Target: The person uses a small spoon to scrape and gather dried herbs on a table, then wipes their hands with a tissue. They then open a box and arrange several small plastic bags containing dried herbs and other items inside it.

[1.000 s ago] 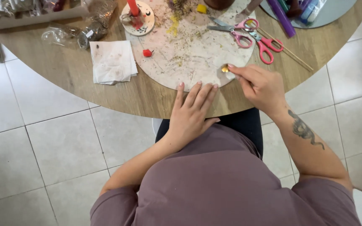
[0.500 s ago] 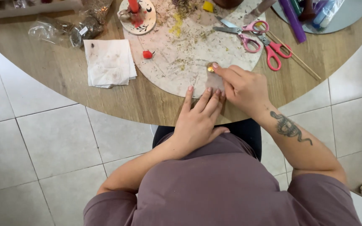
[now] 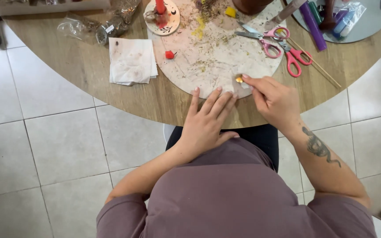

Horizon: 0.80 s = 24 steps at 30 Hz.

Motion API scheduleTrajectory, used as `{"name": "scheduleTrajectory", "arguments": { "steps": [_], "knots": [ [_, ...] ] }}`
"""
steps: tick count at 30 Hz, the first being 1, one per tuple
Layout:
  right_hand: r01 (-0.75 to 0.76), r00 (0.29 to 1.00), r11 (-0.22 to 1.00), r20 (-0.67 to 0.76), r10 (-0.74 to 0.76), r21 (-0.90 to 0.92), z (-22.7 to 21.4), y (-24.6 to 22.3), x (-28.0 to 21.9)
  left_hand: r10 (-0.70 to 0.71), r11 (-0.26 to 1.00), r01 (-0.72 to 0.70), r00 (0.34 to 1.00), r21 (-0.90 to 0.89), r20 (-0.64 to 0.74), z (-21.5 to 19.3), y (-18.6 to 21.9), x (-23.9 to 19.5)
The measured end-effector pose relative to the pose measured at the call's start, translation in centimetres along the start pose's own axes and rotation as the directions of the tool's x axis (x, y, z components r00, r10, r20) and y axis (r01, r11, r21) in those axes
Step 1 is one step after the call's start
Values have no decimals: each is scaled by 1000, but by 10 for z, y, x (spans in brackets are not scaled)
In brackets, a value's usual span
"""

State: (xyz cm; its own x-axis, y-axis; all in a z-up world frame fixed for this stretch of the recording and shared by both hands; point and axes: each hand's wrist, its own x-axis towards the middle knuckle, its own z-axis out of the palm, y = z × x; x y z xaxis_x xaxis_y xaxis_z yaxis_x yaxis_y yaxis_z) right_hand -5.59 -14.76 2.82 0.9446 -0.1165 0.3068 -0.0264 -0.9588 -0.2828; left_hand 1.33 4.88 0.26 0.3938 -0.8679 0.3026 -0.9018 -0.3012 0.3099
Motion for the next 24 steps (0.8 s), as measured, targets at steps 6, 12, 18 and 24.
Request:
{"name": "scheduleTrajectory", "arguments": {
  "steps": [6, 12, 18, 24],
  "knots": [
    [57, 998, 997, -28, -59, -48, 23, 5, 1, 4, 1000, -4, 999, 5, -41, 16, -3, -3],
    [180, 977, 983, -112, -183, -33, 52, -8, 77, 12, 1000, -12, 999, 6, -36, 20, -5, -3],
    [132, 987, 991, -99, -129, 19, 43, -7, 54, 34, 999, -34, 999, 40, -7, 15, -8, -6],
    [50, 999, 998, -1, -50, -43, 19, -7, -6, 42, 997, -40, 998, 62, -39, 17, -6, -4]
  ]
}}
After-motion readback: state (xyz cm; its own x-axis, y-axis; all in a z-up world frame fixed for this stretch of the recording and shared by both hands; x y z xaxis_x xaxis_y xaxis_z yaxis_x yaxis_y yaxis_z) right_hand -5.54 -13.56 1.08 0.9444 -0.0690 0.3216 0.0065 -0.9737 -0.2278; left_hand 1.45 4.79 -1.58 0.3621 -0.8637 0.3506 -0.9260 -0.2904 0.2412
